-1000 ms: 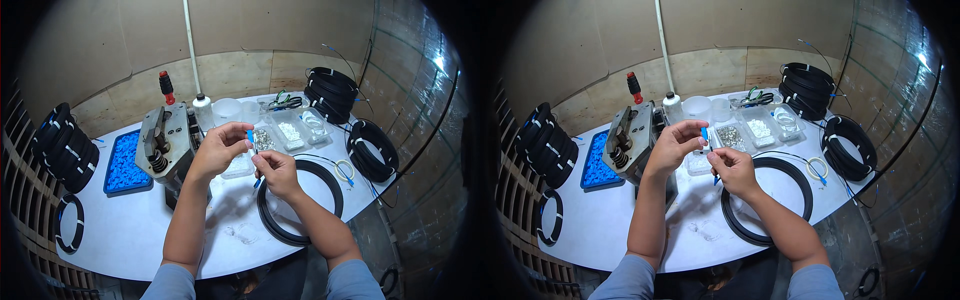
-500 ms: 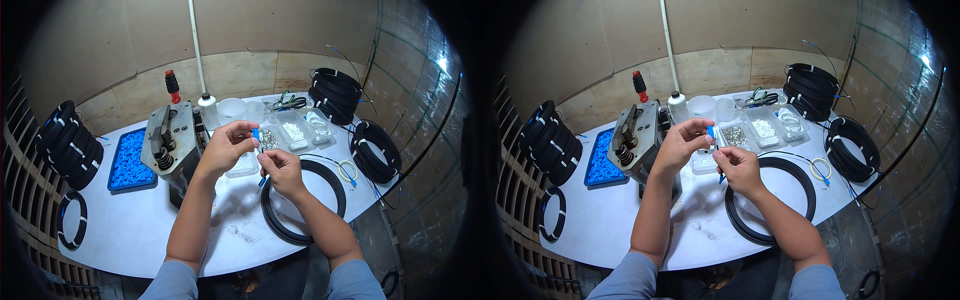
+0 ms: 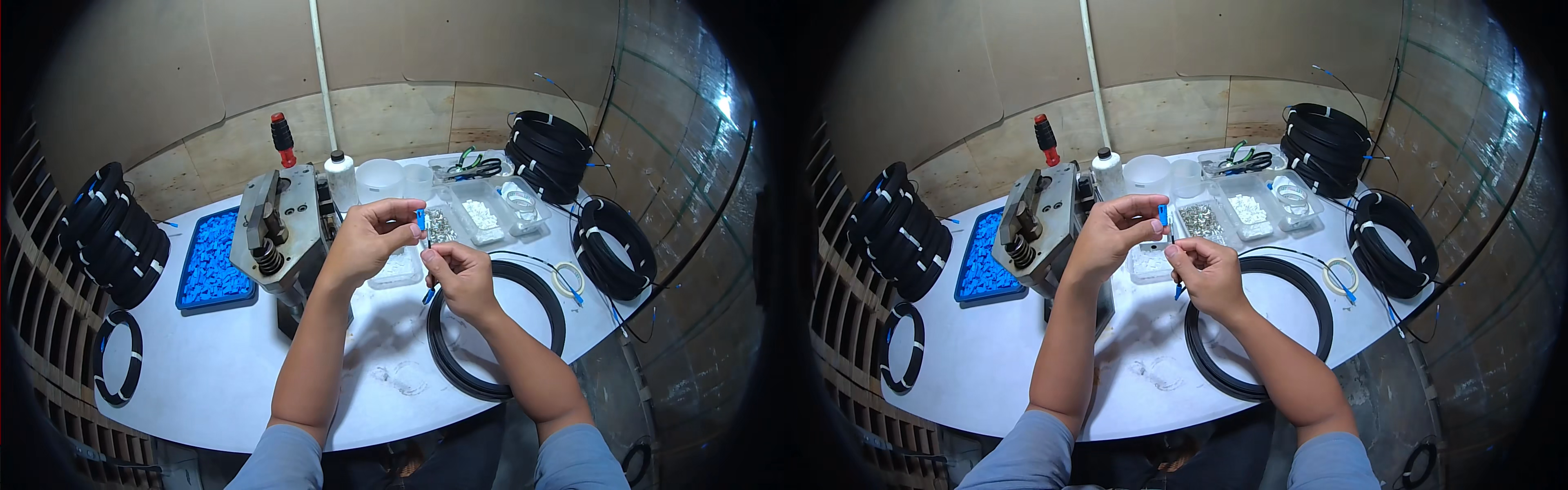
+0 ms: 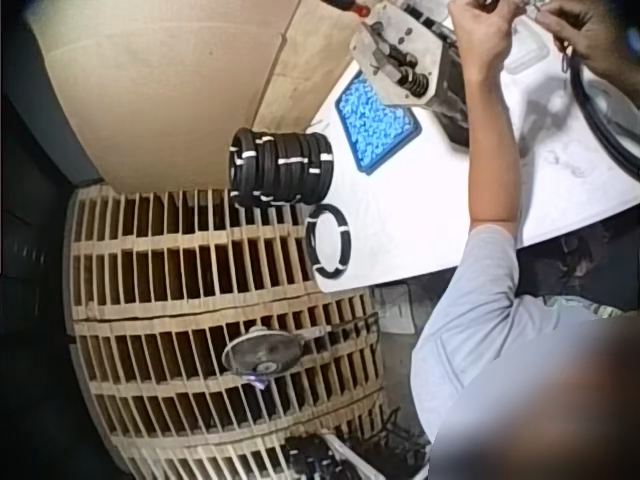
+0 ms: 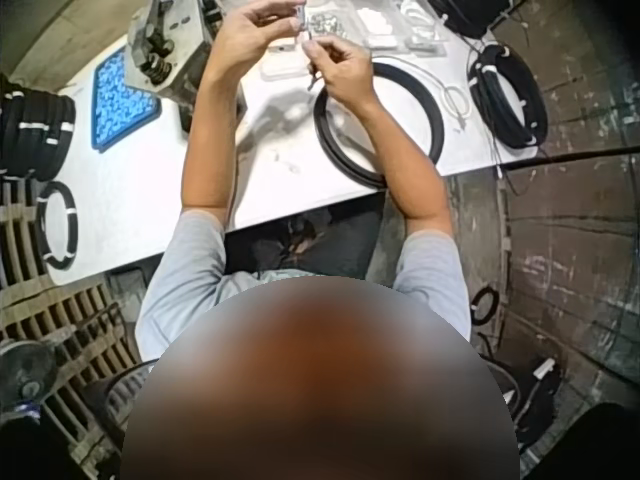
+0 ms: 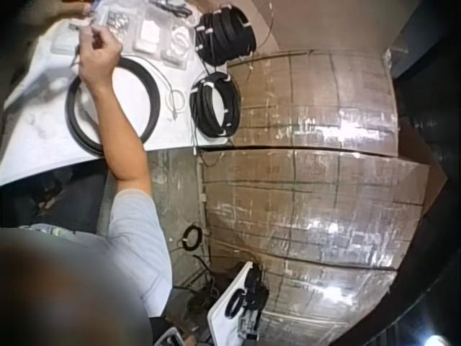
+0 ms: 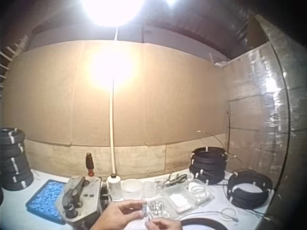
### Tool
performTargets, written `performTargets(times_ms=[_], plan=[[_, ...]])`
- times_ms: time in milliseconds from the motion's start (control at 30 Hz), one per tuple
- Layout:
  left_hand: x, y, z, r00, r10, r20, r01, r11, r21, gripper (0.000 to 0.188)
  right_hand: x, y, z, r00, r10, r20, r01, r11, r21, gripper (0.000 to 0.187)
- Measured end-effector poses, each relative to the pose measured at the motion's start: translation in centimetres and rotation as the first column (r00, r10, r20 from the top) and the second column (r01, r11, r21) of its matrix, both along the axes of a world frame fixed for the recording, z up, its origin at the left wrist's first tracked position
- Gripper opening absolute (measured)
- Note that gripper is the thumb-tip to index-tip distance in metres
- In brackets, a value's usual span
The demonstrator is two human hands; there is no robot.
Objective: The recorder is shown assembling small blue electrical connectors onto black wires using a specialized assembly machine on a workbench.
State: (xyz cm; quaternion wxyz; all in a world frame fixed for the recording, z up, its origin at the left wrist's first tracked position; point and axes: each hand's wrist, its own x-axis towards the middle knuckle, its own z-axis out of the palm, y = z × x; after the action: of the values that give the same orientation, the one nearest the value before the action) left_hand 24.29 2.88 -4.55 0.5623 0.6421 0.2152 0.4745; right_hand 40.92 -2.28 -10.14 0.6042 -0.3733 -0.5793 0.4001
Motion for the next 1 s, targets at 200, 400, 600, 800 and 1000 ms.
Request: performTargets(times_ms=[200, 400, 600, 800, 1000], plan=[[-0.23, 0.09, 0.00, 1.000, 0.011, -0.014, -0.011, 1.000, -0.009, 0.032, -0.12, -0.05, 0.10, 1.000, 0.012, 0.007, -0.012, 1.000, -0.008, 0.018], [-0.10, 0.16, -0.16, 1.000, 0.012, -0.014, -0.011, 1.000, 0.004, 0.032, -0.06, -0.04, 0.04, 1.000, 0.010, 0.009, -0.010, 1.000, 0.008, 0.019], [-0.12, 0.06, -0.11, 1.000, 0.006, -0.016, -0.006, 1.000, -0.007, 0.032, -0.07, -0.17, 0.18, 1.000, 0.005, 0.018, -0.005, 1.000, 0.003, 0.018], [-0.17, 0.08, -0.14, 1.000, -0.003, -0.007, 0.003, 1.000, -0.004, 0.032, 0.01, -0.16, 0.21, 1.000, 0.026, 0.008, -0.026, 1.000, -0.011, 0.016], [-0.22, 0.17, -0.15, 1.000, 0.001, -0.018, -0.001, 1.000, 0.015, 0.031, 0.01, -0.14, 0.29, 0.999, 0.043, 0.005, -0.043, 0.999, -0.022, 0.018]])
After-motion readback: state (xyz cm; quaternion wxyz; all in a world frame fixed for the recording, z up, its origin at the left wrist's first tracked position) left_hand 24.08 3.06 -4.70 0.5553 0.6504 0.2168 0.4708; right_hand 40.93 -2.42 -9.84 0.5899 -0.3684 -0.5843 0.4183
